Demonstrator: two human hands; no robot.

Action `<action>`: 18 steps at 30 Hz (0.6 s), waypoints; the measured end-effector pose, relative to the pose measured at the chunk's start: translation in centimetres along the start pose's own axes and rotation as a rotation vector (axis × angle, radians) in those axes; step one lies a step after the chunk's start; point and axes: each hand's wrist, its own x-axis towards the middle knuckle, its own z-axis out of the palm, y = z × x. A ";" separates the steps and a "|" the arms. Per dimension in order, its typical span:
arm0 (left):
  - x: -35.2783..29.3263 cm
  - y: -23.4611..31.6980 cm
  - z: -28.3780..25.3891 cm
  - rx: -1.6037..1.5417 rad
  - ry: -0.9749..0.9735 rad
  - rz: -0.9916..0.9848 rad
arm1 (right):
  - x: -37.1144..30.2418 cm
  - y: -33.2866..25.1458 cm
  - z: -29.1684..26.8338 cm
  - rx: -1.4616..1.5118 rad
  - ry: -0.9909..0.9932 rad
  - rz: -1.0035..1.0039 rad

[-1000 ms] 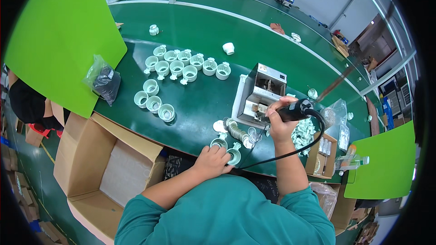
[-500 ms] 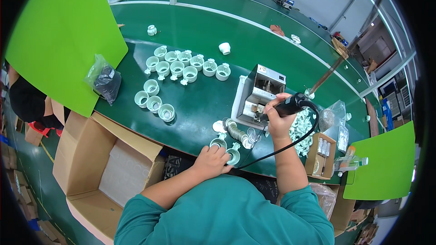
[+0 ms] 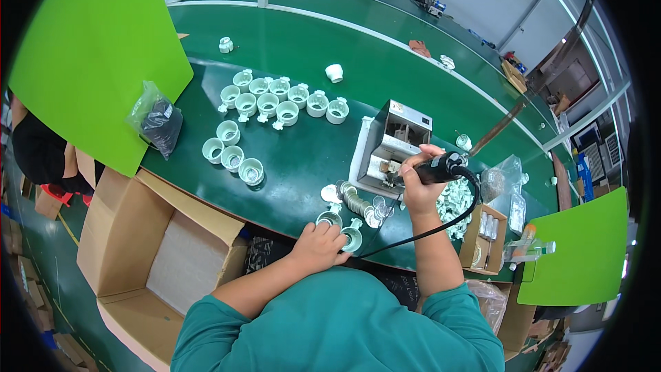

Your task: Assemble small plastic components using an electric screwdriver and place the finished parts into a cardboard box.

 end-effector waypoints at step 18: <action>-0.4 0.0 0.1 0.005 -0.034 -0.001 | -0.1 -0.5 -0.1 0.021 0.000 -0.091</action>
